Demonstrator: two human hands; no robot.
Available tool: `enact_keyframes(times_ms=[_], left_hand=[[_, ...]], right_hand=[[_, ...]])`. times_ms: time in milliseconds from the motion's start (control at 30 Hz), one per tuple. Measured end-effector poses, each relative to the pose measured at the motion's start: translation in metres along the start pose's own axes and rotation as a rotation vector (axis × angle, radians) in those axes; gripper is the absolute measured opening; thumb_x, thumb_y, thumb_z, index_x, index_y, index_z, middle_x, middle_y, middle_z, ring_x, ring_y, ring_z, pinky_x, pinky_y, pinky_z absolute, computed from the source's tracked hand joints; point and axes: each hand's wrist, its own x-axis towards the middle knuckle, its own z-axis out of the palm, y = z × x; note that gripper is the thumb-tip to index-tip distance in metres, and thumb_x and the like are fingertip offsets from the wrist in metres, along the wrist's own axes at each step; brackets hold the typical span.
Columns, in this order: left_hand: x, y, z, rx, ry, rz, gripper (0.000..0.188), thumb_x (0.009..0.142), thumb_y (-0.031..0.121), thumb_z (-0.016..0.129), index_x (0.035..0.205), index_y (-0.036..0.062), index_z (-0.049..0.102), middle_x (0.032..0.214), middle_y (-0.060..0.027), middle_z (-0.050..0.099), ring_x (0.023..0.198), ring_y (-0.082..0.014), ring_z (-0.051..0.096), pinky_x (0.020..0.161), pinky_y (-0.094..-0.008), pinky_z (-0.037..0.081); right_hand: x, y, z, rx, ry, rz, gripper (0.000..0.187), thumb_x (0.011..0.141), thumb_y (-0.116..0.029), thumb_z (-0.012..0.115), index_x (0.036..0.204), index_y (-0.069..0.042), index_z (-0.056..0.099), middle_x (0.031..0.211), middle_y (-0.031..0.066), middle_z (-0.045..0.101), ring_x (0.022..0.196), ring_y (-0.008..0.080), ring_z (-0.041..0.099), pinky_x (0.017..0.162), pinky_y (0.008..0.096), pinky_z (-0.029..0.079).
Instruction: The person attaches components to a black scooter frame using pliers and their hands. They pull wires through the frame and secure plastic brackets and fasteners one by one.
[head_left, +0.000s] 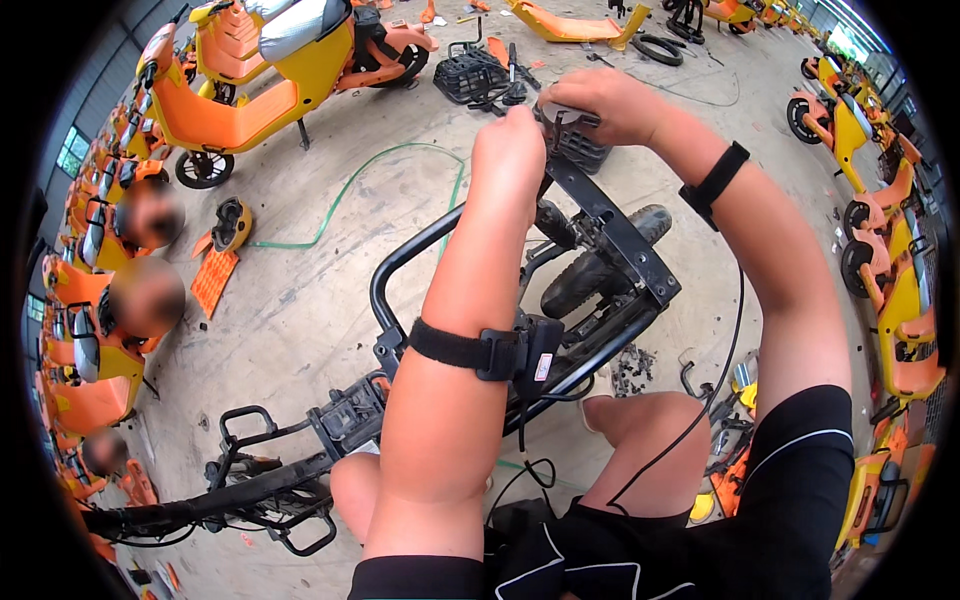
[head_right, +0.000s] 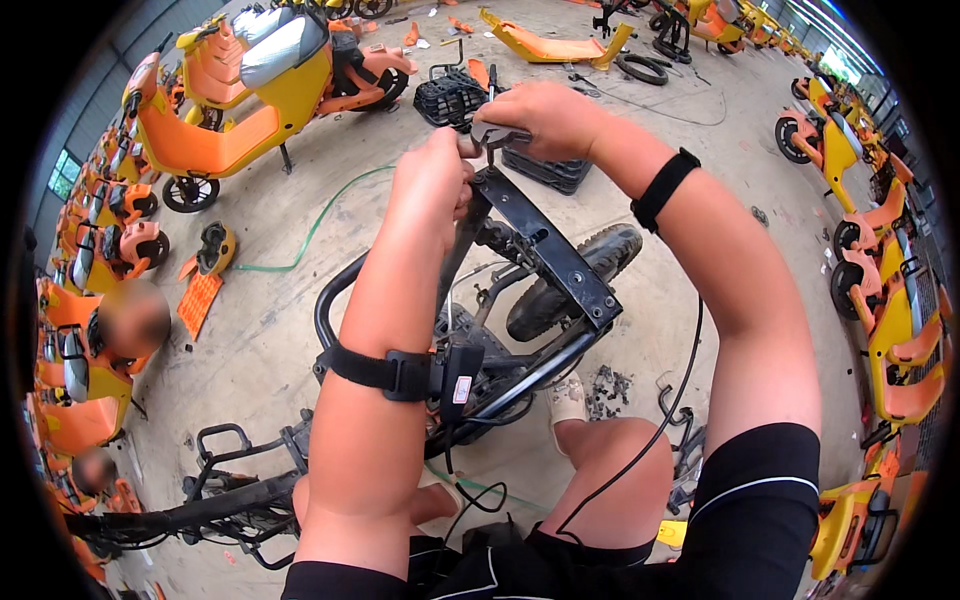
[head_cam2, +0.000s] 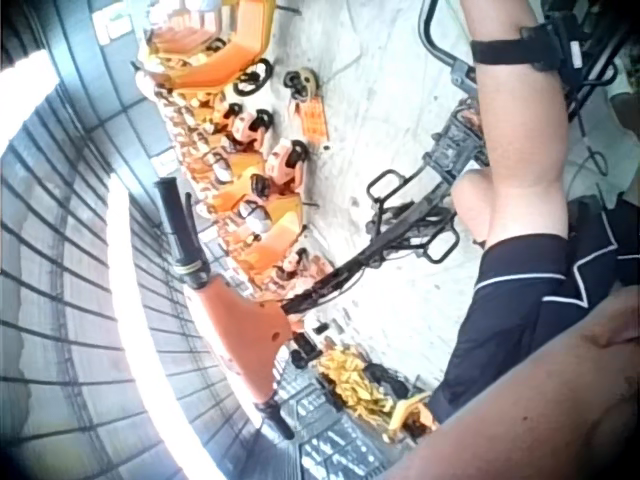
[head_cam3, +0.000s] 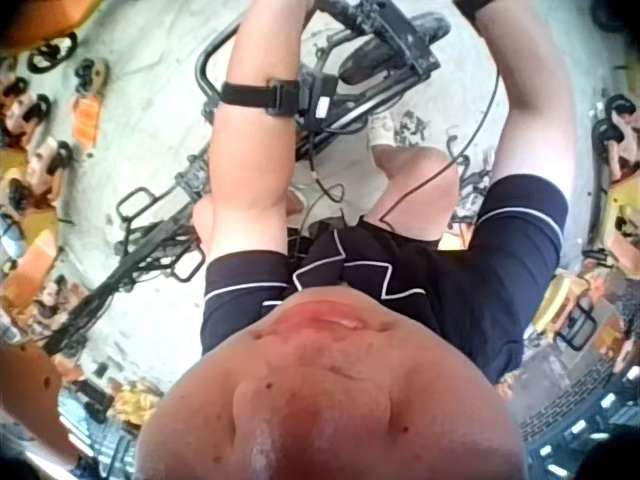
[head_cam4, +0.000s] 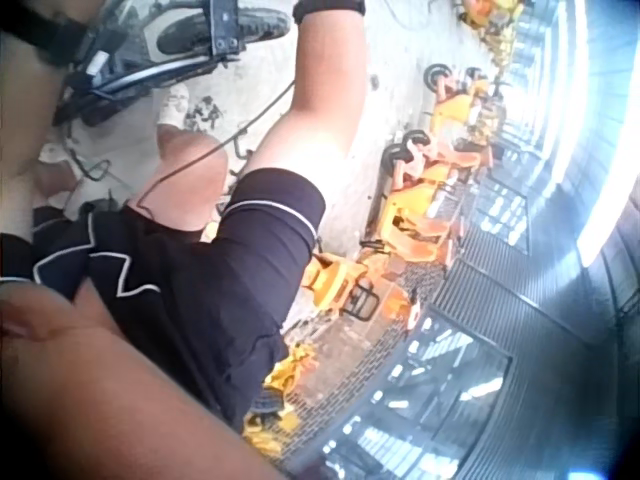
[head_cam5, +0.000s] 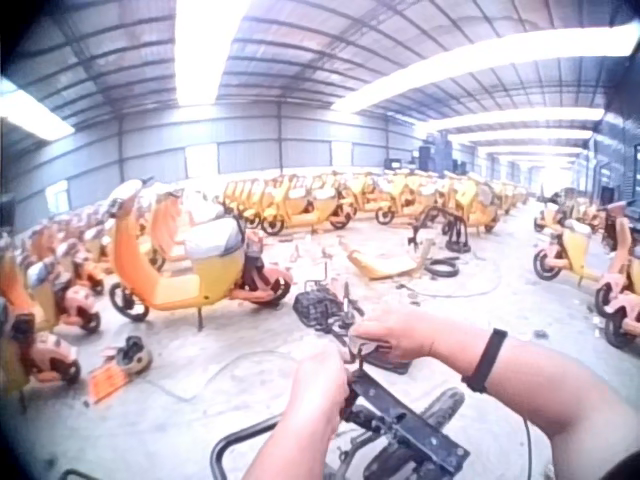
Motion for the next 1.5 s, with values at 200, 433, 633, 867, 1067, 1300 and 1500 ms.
enact_keyframes(times_ms=[200, 433, 633, 867, 1067, 1300, 1500], left_hand=[[-0.005, 0.000, -0.003, 0.322, -0.107, 0.152, 0.029, 0.089, 0.015, 0.062, 0.112, 0.0016, 0.073, 0.077, -0.0020, 0.063, 0.060, -0.0106, 0.052, 0.053, -0.0300, 0.040], [0.010, -0.018, -0.003, 0.492, -0.085, 0.285, 0.027, 0.092, 0.029, 0.068, 0.097, 0.0037, 0.077, 0.066, -0.0118, 0.065, 0.061, -0.0248, 0.063, 0.063, -0.0394, 0.048], [0.003, -0.015, -0.003, 0.607, -0.042, 0.300, 0.028, 0.092, 0.033, 0.068, 0.098, 0.0079, 0.078, 0.072, -0.0146, 0.068, 0.069, -0.0313, 0.067, 0.067, -0.0423, 0.050], [-0.003, -0.015, 0.000, 0.650, 0.000, 0.311, 0.026, 0.091, 0.030, 0.070, 0.101, 0.0069, 0.077, 0.070, -0.0120, 0.066, 0.064, -0.0224, 0.061, 0.065, -0.0375, 0.047], [0.001, -0.015, -0.003, 0.681, -0.023, 0.311, 0.026, 0.092, 0.030, 0.069, 0.105, 0.0088, 0.076, 0.078, -0.0135, 0.070, 0.071, -0.0259, 0.065, 0.071, -0.0382, 0.049], [-0.003, -0.013, -0.001, 0.794, 0.013, 0.348, 0.025, 0.093, 0.033, 0.066, 0.106, 0.0161, 0.077, 0.093, -0.0134, 0.074, 0.091, -0.0336, 0.070, 0.078, -0.0449, 0.053], [-0.007, -0.017, 0.004, 0.758, 0.057, 0.435, 0.024, 0.090, 0.033, 0.069, 0.103, 0.0156, 0.078, 0.097, -0.0133, 0.074, 0.094, -0.0340, 0.070, 0.080, -0.0446, 0.053]], right_hand=[[-0.007, -0.012, 0.002, 0.057, 0.037, 0.104, 0.044, 0.074, -0.003, 0.072, 0.117, -0.013, 0.065, 0.101, 0.0116, 0.069, 0.097, 0.0365, 0.064, 0.085, 0.0444, 0.052], [-0.002, -0.021, -0.012, -0.064, -0.138, 0.265, 0.040, 0.077, -0.011, 0.071, 0.116, -0.016, 0.065, 0.097, 0.0140, 0.069, 0.095, 0.0377, 0.065, 0.079, 0.0481, 0.052], [0.003, -0.029, -0.028, -0.025, -0.279, 0.291, 0.030, 0.079, -0.016, 0.070, 0.108, -0.013, 0.061, 0.085, 0.0172, 0.069, 0.087, 0.0407, 0.067, 0.074, 0.0517, 0.052], [0.003, -0.039, -0.028, -0.123, -0.319, 0.398, 0.030, 0.078, -0.011, 0.066, 0.108, -0.012, 0.060, 0.085, 0.0181, 0.069, 0.085, 0.0412, 0.067, 0.071, 0.0521, 0.052], [0.003, -0.028, -0.026, -0.012, -0.241, 0.290, 0.045, 0.077, -0.003, 0.063, 0.121, -0.013, 0.062, 0.097, 0.0182, 0.069, 0.096, 0.0393, 0.066, 0.079, 0.0498, 0.052], [-0.001, -0.015, -0.015, 0.084, -0.109, 0.192, 0.053, 0.075, 0.005, 0.062, 0.125, -0.014, 0.064, 0.106, 0.0155, 0.069, 0.105, 0.0376, 0.064, 0.089, 0.0465, 0.051], [-0.009, -0.012, -0.022, 0.211, 0.327, 0.328, 0.046, 0.080, 0.002, 0.069, 0.123, -0.013, 0.064, 0.101, 0.0123, 0.071, 0.093, 0.0351, 0.067, 0.082, 0.0433, 0.054]])
